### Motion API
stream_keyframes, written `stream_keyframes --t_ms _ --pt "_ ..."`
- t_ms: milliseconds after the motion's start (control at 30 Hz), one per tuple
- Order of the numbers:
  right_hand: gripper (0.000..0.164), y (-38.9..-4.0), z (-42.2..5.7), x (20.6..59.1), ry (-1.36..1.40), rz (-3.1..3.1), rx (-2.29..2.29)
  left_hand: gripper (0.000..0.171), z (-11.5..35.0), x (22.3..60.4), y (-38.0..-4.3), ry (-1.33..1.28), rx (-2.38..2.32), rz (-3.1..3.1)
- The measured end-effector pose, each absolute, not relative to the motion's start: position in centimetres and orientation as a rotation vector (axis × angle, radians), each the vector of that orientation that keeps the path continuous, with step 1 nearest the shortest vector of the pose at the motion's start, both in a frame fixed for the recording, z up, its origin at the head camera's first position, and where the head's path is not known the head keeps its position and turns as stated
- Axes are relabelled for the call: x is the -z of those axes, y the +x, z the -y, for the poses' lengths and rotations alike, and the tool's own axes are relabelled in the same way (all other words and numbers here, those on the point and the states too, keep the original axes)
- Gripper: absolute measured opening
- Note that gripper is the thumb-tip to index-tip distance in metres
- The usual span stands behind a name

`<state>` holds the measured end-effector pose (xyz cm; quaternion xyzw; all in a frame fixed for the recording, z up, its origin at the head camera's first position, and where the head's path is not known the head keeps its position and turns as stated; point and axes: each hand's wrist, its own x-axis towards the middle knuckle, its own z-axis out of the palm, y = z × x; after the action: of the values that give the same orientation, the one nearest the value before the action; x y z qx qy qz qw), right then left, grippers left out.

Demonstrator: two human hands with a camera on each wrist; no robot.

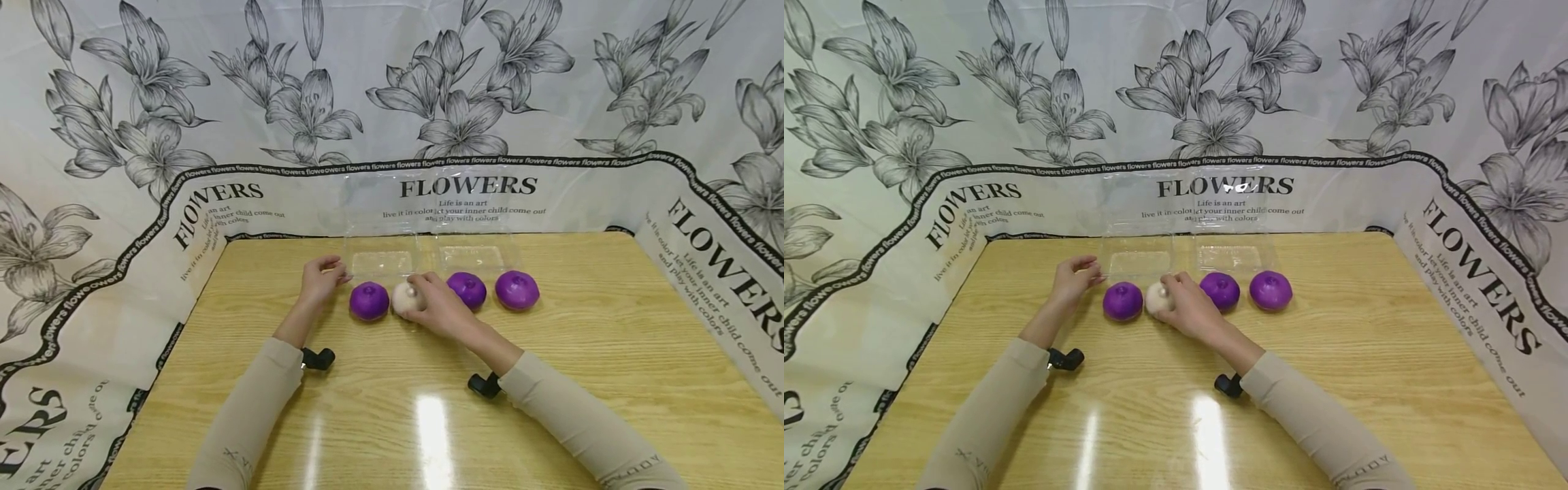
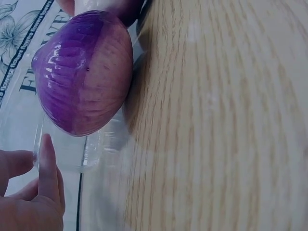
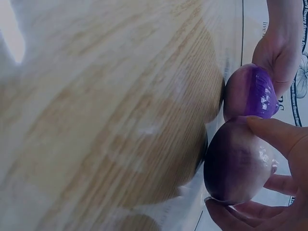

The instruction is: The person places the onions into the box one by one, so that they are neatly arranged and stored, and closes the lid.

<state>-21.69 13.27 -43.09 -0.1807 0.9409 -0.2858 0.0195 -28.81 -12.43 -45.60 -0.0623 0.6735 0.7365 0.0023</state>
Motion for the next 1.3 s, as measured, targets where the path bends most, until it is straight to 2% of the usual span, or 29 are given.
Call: stream_keyframes --t_ms 833,1300 --pt "0.075 -21.7 -14.1 42.3 -0.579 -2.865 0.944 0.039 12.4 45.5 -28.6 -0.2 -2.317 -2.098" --pt "0.074 -22.4 -14.4 41.3 -0.612 -2.765 1.248 0.04 12.5 45.8 -28.6 -0.199 -2.308 -2.086"
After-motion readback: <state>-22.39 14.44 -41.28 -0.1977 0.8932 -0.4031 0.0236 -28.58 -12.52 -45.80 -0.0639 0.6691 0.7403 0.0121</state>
